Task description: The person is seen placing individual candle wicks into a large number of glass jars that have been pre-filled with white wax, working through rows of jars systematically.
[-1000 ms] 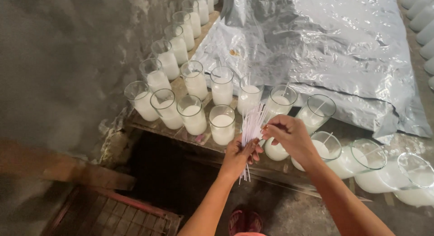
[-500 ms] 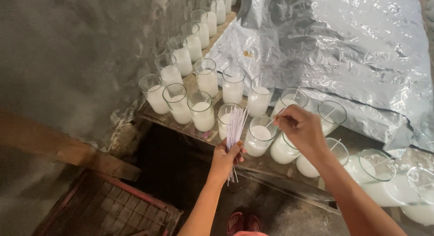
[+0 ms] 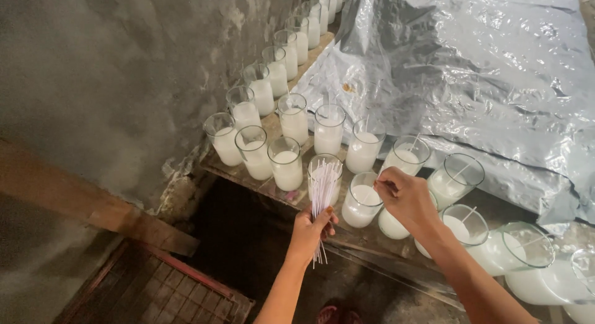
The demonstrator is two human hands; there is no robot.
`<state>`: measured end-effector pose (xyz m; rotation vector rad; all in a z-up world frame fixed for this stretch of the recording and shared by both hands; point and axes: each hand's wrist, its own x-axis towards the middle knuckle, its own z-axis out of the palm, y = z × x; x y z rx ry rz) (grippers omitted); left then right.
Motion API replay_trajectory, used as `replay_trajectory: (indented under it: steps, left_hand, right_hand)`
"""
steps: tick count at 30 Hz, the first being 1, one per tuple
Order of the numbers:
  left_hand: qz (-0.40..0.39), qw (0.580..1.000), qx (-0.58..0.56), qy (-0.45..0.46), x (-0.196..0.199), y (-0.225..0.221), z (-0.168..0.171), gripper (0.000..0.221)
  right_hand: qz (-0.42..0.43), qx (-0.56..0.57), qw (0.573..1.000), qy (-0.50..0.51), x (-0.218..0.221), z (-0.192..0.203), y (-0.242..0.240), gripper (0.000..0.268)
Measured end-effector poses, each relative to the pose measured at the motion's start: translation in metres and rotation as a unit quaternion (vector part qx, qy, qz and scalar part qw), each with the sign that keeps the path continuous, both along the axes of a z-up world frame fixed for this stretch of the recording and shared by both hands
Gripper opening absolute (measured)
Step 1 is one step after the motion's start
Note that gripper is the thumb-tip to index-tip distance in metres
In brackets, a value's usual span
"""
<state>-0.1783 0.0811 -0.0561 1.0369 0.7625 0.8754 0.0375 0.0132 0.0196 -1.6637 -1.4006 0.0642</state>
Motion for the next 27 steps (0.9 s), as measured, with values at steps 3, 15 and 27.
replay_trajectory:
  steps: [3, 15, 27]
  left_hand:
    - [-0.021, 0.999, -0.037, 0.025, -0.004, 0.001, 0.011, 0.024]
    - [-0.045, 0.994, -0.076, 0.058, -0.005, 0.006, 0.011, 0.019]
    - [-0.002, 0.996, -0.039, 0.075, 0.019, 0.014, 0.005, 0.017]
  right_hand:
    - [0.009, -0.044, 0.999, 0.014, -0.004, 0.012, -0.002, 0.006]
    - [0.017, -0.105, 0.994, 0.037, -0.008, 0.022, 0.003, 0.013]
    - [0.009, -0.079, 0.994, 0.073, -0.006, 0.011, 0.011, 0.007]
